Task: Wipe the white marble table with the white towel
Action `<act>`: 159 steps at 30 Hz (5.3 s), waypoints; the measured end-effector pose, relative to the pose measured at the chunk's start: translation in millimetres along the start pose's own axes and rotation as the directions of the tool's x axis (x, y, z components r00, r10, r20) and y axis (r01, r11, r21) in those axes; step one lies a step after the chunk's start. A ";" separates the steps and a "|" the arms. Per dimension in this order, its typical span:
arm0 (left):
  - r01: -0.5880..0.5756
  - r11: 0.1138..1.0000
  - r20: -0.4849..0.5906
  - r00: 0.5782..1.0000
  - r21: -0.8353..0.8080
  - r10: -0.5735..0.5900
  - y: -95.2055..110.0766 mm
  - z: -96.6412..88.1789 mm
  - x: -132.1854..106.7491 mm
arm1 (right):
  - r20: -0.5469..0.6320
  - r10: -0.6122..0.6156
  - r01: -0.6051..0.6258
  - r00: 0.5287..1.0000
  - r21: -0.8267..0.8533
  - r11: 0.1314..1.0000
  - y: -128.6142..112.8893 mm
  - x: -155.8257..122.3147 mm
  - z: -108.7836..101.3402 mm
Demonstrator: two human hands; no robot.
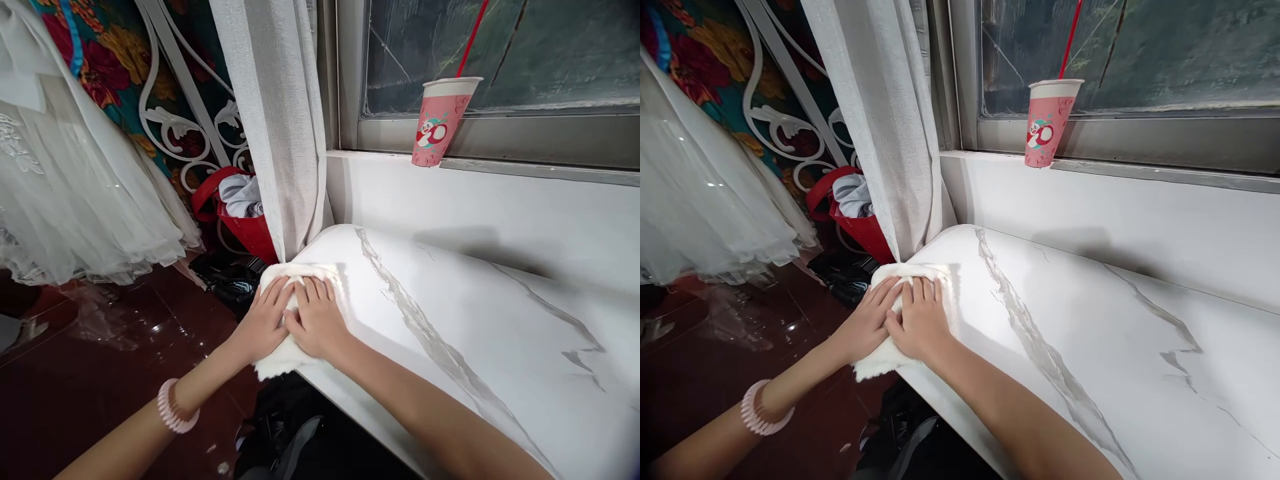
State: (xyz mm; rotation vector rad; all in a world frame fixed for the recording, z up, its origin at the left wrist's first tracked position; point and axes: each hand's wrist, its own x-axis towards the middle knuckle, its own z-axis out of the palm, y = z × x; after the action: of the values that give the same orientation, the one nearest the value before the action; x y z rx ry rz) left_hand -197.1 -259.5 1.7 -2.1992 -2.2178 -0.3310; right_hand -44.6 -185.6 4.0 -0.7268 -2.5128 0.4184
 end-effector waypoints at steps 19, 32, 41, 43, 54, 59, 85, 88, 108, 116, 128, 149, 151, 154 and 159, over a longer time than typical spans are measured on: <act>-0.339 0.922 0.068 0.932 -0.185 0.356 11.2 29.0 233.6 | -0.262 0.344 -0.392 0.902 -0.160 0.906 143.0 82.1 -21.0; -0.439 0.878 0.026 0.892 -0.189 0.452 43.2 36.7 249.3 | -0.384 0.406 -0.500 0.829 -0.188 0.845 155.4 59.8 -31.3; -0.348 0.924 0.020 0.935 -0.160 0.355 61.9 34.4 162.0 | -0.280 0.315 -0.380 0.907 -0.218 0.899 109.9 -0.4 -40.2; -0.353 0.927 -0.008 0.935 -0.130 0.355 64.7 30.9 127.7 | -0.252 0.277 -0.333 0.927 -0.217 0.918 89.7 -19.3 -39.9; -0.197 0.980 0.015 0.980 -0.022 0.198 116.4 15.5 -4.9 | -0.103 0.114 -0.128 0.988 -0.138 0.982 24.9 -114.2 -59.6; -0.277 0.960 0.073 0.957 -0.033 0.279 138.4 17.7 0.1 | -0.116 0.156 -0.174 0.981 -0.170 0.970 31.2 -136.3 -72.1; -0.377 0.910 0.026 0.922 -0.171 0.387 244.4 75.3 258.2 | -0.368 0.527 -0.622 0.766 -0.215 0.753 248.4 -74.7 -136.3; -0.399 0.902 0.033 0.912 -0.163 0.409 256.5 75.4 246.7 | -0.365 0.560 -0.652 0.744 -0.211 0.728 242.1 -89.8 -141.7; -0.464 0.865 0.115 0.864 -0.191 0.490 235.1 38.1 48.2 | -0.202 0.425 -0.469 0.882 -0.322 0.822 69.9 -207.3 -122.4; -0.542 0.818 0.159 0.805 -0.194 0.571 258.2 32.1 5.0 | -0.180 0.407 -0.445 0.895 -0.314 0.839 40.6 -253.9 -131.9; -0.604 0.752 0.217 0.722 -0.264 0.657 318.1 48.4 79.2 | -0.298 0.522 -0.599 0.799 -0.331 0.729 105.8 -260.2 -157.8; -0.532 0.819 0.066 0.829 -0.214 0.556 381.2 88.8 252.7 | -0.350 0.671 -0.750 0.654 -0.179 0.637 281.4 -187.1 -214.4; -0.523 0.830 0.069 0.837 -0.193 0.544 386.4 88.6 248.5 | -0.356 0.661 -0.742 0.661 -0.175 0.648 283.5 -191.3 -215.8; -0.509 0.845 0.075 0.848 -0.167 0.525 392.9 88.6 237.7 | -0.363 0.653 -0.738 0.665 -0.183 0.650 279.6 -200.6 -216.3; -0.517 0.837 0.091 0.839 -0.177 0.537 405.2 88.0 208.9 | -0.360 0.659 -0.745 0.661 -0.211 0.633 260.3 -229.0 -217.1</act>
State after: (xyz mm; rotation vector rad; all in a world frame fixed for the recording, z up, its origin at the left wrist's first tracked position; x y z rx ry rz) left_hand 212.5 -40.9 6.7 -2.8662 -1.5604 -0.3424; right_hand 347.8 -70.6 -6.1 -1.8184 -1.9690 0.1117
